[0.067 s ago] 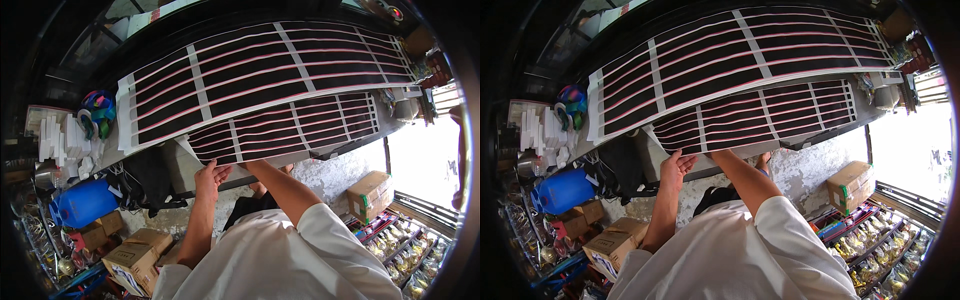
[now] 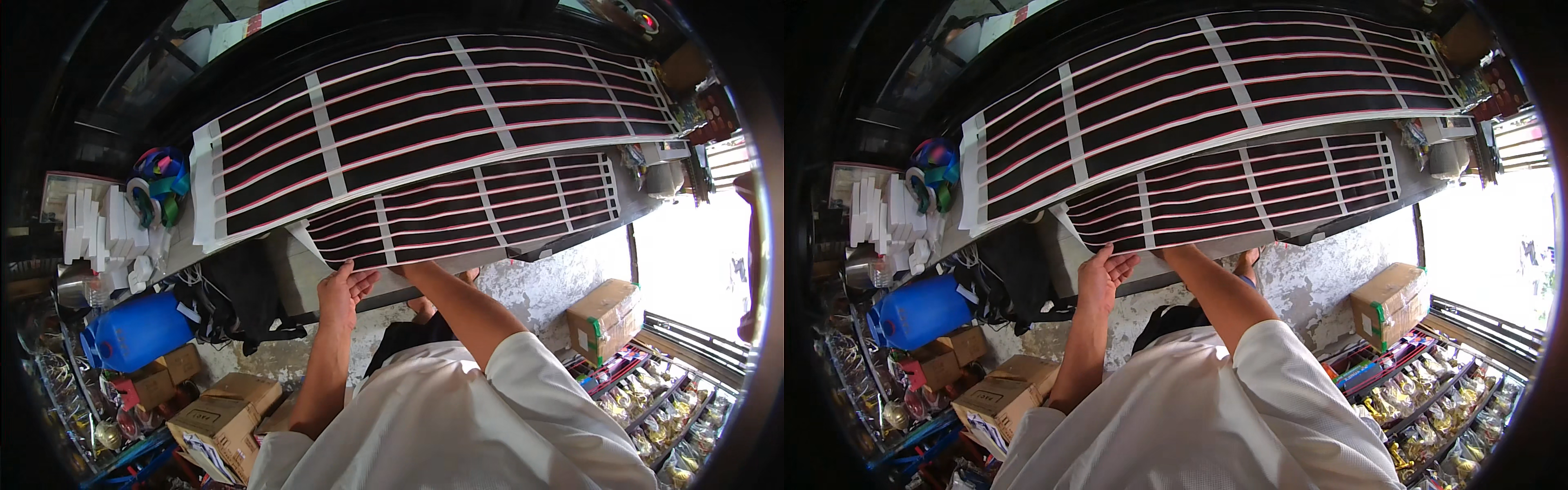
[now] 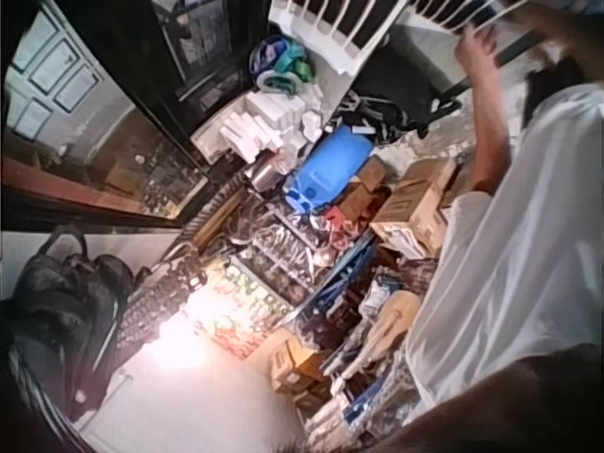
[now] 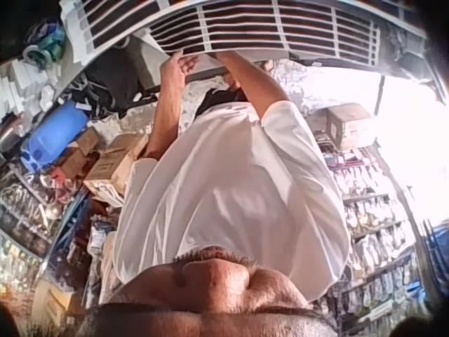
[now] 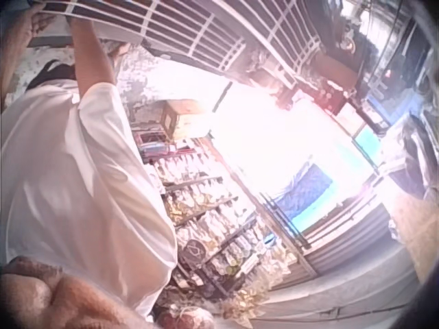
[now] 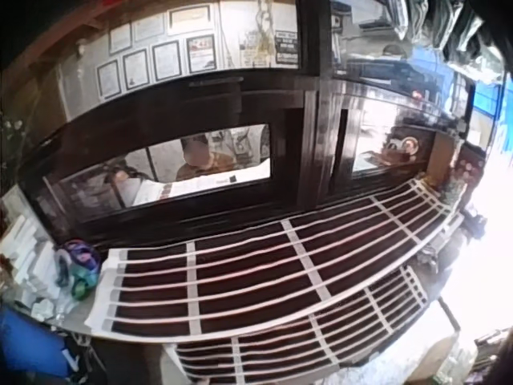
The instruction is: The person assembles a white metal grill by hand, aligning and snapping together multiple frame sections on a workbench. The person repeatedly adjusts the frame pieces to ensure they fit together properly.
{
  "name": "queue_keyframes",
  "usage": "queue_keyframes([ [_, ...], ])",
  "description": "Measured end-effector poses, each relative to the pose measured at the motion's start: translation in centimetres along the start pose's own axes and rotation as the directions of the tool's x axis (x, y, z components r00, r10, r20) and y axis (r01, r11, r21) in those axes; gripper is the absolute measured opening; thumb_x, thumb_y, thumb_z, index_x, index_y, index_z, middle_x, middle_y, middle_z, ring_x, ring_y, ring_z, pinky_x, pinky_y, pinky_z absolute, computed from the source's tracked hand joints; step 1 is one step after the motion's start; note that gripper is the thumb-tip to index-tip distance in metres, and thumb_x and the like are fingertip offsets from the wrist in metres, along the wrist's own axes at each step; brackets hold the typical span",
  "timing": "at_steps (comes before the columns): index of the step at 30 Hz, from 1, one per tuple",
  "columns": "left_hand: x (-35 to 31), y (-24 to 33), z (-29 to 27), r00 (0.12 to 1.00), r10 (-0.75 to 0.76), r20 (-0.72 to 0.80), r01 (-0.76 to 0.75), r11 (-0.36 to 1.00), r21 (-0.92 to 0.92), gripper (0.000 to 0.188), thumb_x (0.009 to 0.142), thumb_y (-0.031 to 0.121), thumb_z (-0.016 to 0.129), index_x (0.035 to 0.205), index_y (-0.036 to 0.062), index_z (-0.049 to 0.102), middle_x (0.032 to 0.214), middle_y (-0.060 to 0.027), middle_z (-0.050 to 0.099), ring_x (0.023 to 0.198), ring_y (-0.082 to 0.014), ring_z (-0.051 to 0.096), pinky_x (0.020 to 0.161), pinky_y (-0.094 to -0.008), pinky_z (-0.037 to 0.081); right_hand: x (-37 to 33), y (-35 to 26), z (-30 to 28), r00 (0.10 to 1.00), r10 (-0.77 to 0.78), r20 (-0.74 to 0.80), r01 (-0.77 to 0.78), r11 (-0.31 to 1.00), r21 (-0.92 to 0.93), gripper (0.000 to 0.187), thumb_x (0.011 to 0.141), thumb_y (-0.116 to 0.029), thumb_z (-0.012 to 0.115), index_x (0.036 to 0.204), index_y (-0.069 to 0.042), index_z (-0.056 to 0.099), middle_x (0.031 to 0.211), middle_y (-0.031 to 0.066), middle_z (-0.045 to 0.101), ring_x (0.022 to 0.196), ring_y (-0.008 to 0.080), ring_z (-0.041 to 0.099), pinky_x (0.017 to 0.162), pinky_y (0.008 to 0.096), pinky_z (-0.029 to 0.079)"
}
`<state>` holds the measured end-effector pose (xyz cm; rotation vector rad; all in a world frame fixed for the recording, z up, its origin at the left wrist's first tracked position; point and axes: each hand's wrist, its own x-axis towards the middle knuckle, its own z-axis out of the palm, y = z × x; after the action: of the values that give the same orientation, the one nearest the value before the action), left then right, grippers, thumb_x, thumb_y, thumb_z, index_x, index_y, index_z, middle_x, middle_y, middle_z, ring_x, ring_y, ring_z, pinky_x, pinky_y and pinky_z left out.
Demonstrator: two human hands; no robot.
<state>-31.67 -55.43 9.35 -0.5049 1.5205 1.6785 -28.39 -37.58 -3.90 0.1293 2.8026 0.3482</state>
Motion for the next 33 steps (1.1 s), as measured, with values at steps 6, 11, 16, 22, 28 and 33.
queue_keyframes([
  [6, 0.6, 1.1, 0.4, 1.000, -0.008, 0.007, 0.009, 0.998, -0.057, 0.030, 0.113, 0.029, 0.063, 0.123, 0.0017, 0.071, 0.115, -0.0215, 0.083, 0.108, -0.0339, 0.082, 0.092, -0.0426, 0.061, -0.6, 0.2, 0.7, 0.988, -0.106, 0.112, 0.137, 0.934, -0.330, 0.049, 0.113, -0.029, 0.051, 0.157, -0.011, 0.061, 0.166, 0.0144, 0.057, 0.153, 0.0405, 0.051, 0.125, 0.0648, 0.041],
  [11, 0.6, 1.4, 0.6, 1.000, -0.012, 0.003, 0.013, 0.995, -0.094, 0.030, 0.114, 0.029, 0.063, 0.124, 0.0024, 0.070, 0.116, -0.0213, 0.082, 0.109, -0.0346, 0.082, 0.091, -0.0422, 0.062, -2.1, 0.9, 0.9, 0.923, -0.215, 0.320, 0.381, 0.628, -0.678, 0.048, 0.114, -0.026, 0.049, 0.158, -0.010, 0.061, 0.167, 0.0137, 0.056, 0.154, 0.0405, 0.050, 0.126, 0.0649, 0.041],
  [16, 0.4, 1.5, 0.7, 1.000, -0.017, -0.014, 0.015, 0.994, -0.110, 0.030, 0.114, 0.030, 0.063, 0.126, 0.0028, 0.069, 0.116, -0.0200, 0.082, 0.109, -0.0338, 0.082, 0.090, -0.0413, 0.062, -6.5, 3.4, 1.4, 0.981, 0.193, -0.024, -0.114, 0.672, 0.732, 0.046, 0.104, -0.025, 0.063, 0.146, -0.009, 0.070, 0.157, 0.0161, 0.064, 0.149, 0.0339, 0.056, 0.117, 0.0550, 0.051],
  [22, 0.1, 1.4, 0.2, 1.000, 0.002, -0.023, -0.005, 0.992, -0.125, 0.032, 0.114, 0.031, 0.064, 0.127, 0.0024, 0.070, 0.114, -0.0184, 0.084, 0.108, -0.0312, 0.082, 0.088, -0.0387, 0.060, -15.4, 7.4, 3.5, 0.912, 0.337, -0.234, -0.032, 0.628, 0.777, 0.041, 0.101, -0.024, 0.068, 0.138, -0.005, 0.070, 0.136, 0.0228, 0.071, 0.135, 0.0451, 0.061, 0.118, 0.0615, 0.044],
  [28, 0.9, 0.1, -0.9, 1.000, -0.009, 0.000, 0.009, 0.983, -0.183, 0.027, 0.114, 0.029, 0.064, 0.127, 0.0063, 0.071, 0.117, -0.0177, 0.083, 0.110, -0.0328, 0.082, 0.088, -0.0428, 0.062, -20.7, 12.1, 6.2, 0.804, 0.572, -0.163, -0.309, 0.636, 0.707, 0.050, 0.103, -0.026, 0.066, 0.147, -0.003, 0.065, 0.155, 0.0285, 0.058, 0.152, 0.0521, 0.045, 0.132, 0.0646, 0.026],
  [33, 0.6, 0.3, -1.1, 1.000, -0.005, 0.015, 0.008, 0.982, -0.187, 0.031, 0.112, 0.030, 0.066, 0.134, 0.0083, 0.067, 0.120, -0.0188, 0.083, 0.112, -0.0335, 0.081, 0.090, -0.0415, 0.060, -22.3, 17.2, 8.6, 0.738, 0.647, -0.191, -0.394, 0.643, 0.656, 0.053, 0.104, -0.026, 0.066, 0.152, -0.003, 0.062, 0.158, 0.0288, 0.057, 0.155, 0.0501, 0.043, 0.134, 0.0642, 0.023],
])
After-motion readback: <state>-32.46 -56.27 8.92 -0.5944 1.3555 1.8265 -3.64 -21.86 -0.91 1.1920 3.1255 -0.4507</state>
